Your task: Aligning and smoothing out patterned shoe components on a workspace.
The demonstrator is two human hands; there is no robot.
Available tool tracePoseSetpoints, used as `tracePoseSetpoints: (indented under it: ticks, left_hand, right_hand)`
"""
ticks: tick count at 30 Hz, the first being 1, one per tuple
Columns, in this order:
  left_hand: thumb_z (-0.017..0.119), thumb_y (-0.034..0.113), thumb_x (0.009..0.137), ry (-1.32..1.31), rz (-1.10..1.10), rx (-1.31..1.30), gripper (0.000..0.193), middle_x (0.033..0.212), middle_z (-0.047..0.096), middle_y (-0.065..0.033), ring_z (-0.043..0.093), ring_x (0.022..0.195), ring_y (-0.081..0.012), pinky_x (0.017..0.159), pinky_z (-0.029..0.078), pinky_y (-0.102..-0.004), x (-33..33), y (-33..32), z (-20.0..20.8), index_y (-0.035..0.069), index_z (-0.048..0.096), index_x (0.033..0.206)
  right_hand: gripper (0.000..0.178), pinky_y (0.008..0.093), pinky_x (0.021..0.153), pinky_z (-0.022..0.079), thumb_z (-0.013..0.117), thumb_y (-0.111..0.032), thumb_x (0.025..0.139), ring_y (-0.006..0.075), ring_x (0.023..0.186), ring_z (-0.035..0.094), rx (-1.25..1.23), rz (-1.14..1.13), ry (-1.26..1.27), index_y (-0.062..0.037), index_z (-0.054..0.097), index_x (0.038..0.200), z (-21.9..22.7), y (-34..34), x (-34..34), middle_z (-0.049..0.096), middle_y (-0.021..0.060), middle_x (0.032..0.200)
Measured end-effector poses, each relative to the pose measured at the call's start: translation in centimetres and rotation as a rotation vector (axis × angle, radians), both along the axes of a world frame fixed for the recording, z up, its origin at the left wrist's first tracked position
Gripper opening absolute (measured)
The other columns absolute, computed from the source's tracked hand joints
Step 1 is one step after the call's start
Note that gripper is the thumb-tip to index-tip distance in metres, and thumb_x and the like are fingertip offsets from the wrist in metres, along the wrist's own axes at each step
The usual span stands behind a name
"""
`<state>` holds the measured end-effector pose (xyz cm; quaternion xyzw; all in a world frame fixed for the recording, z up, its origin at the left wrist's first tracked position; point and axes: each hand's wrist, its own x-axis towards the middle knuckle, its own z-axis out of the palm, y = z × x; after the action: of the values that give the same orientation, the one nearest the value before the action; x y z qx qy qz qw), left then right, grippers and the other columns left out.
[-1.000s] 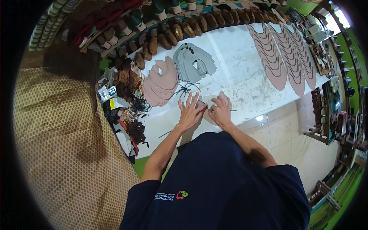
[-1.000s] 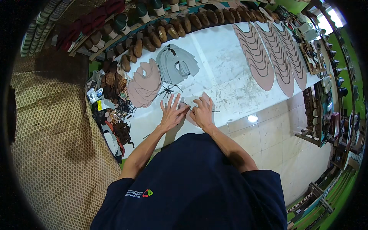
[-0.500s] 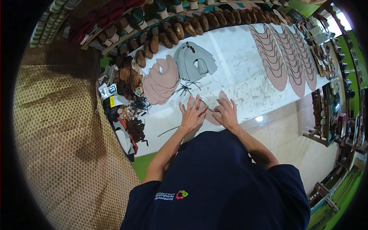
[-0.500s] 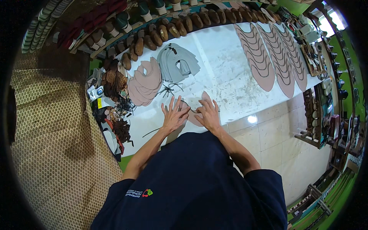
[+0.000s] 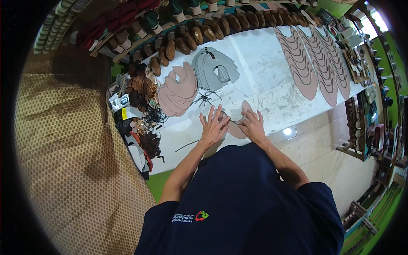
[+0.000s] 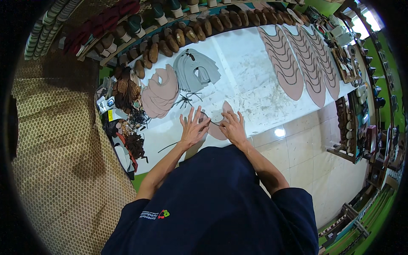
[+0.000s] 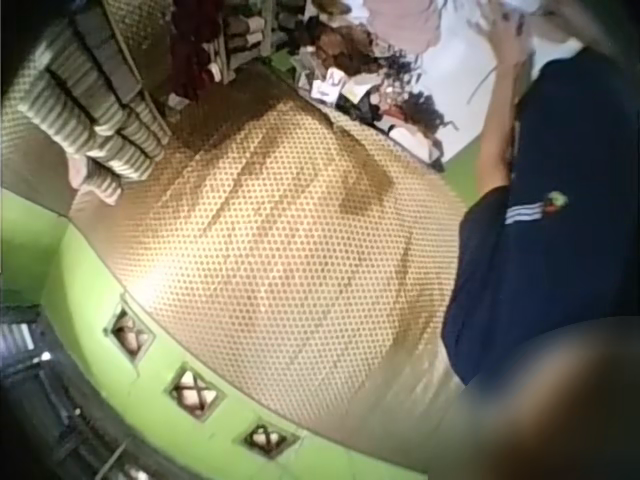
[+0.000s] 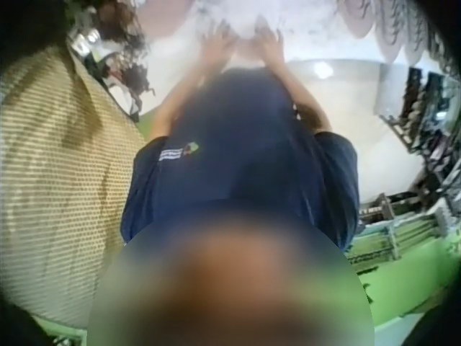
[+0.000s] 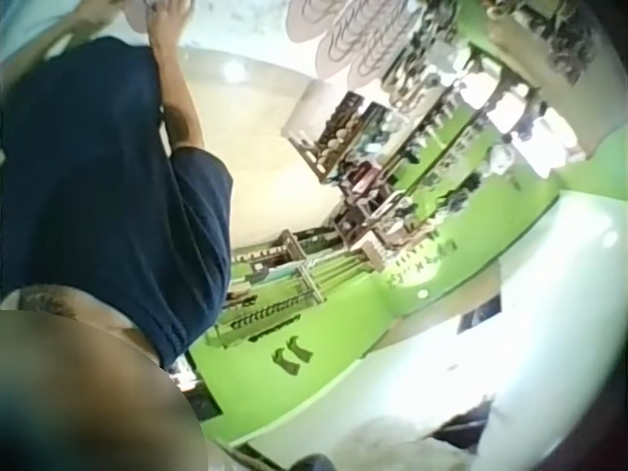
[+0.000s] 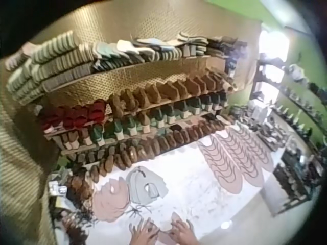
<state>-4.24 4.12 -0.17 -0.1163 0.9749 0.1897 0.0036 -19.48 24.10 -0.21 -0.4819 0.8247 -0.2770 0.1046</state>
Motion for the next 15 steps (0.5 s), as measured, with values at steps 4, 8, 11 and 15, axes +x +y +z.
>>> tracePoseSetpoints:
  ticks: [4, 8, 11, 15]
  left_hand:
    - [0.066, 0.042, 0.101, -0.014, 0.001, 0.002, 0.046, 0.18, 0.015, -0.0099, 0.009, 0.165, -0.0381, 0.116, 0.006, -0.0798, 0.1, 0.05, -0.13, 0.038, 0.065, 0.147]
    - [0.067, 0.042, 0.101, -0.029, 0.001, -0.005, 0.046, 0.179, 0.017, -0.0099, 0.01, 0.164, -0.0378, 0.116, 0.007, -0.0796, 0.15, 0.01, 0.01, 0.037, 0.065, 0.147]
    - [0.066, 0.042, 0.101, -0.024, -0.023, -0.051, 0.045, 0.179, 0.019, -0.0097, 0.012, 0.164, -0.0378, 0.116, 0.008, -0.0793, 0.21, -0.07, 0.01, 0.036, 0.065, 0.146]
    - [0.066, 0.042, 0.102, -0.005, -0.037, -0.071, 0.045, 0.179, 0.02, -0.0095, 0.015, 0.163, -0.0379, 0.116, 0.009, -0.0788, 0.16, -0.1, 0.11, 0.036, 0.065, 0.146]
  right_hand:
    - [0.012, 0.0647, 0.124, 0.019, 0.078, -0.024, 0.089, 0.0294, 0.146, 0.046, 0.012, 0.0, -0.022, -0.0131, 0.076, 0.09, 0.27, -0.06, 0.03, 0.062, 0.0043, 0.139]
    - [0.012, 0.0682, 0.123, 0.017, 0.079, -0.024, 0.086, 0.0298, 0.145, 0.046, 0.006, -0.01, -0.036, -0.0128, 0.075, 0.087, 0.47, -0.37, 0.07, 0.063, 0.0039, 0.138]
    - [0.01, 0.0678, 0.124, 0.015, 0.078, -0.022, 0.087, 0.0272, 0.144, 0.047, 0.025, 0.006, -0.047, -0.0121, 0.078, 0.087, 0.66, -0.45, 0.29, 0.063, 0.0039, 0.136]
    - [0.013, 0.0687, 0.123, 0.016, 0.078, -0.026, 0.087, 0.0299, 0.145, 0.047, 0.03, 0.015, -0.043, -0.0127, 0.077, 0.084, 0.24, -0.55, 0.46, 0.063, 0.0038, 0.137]
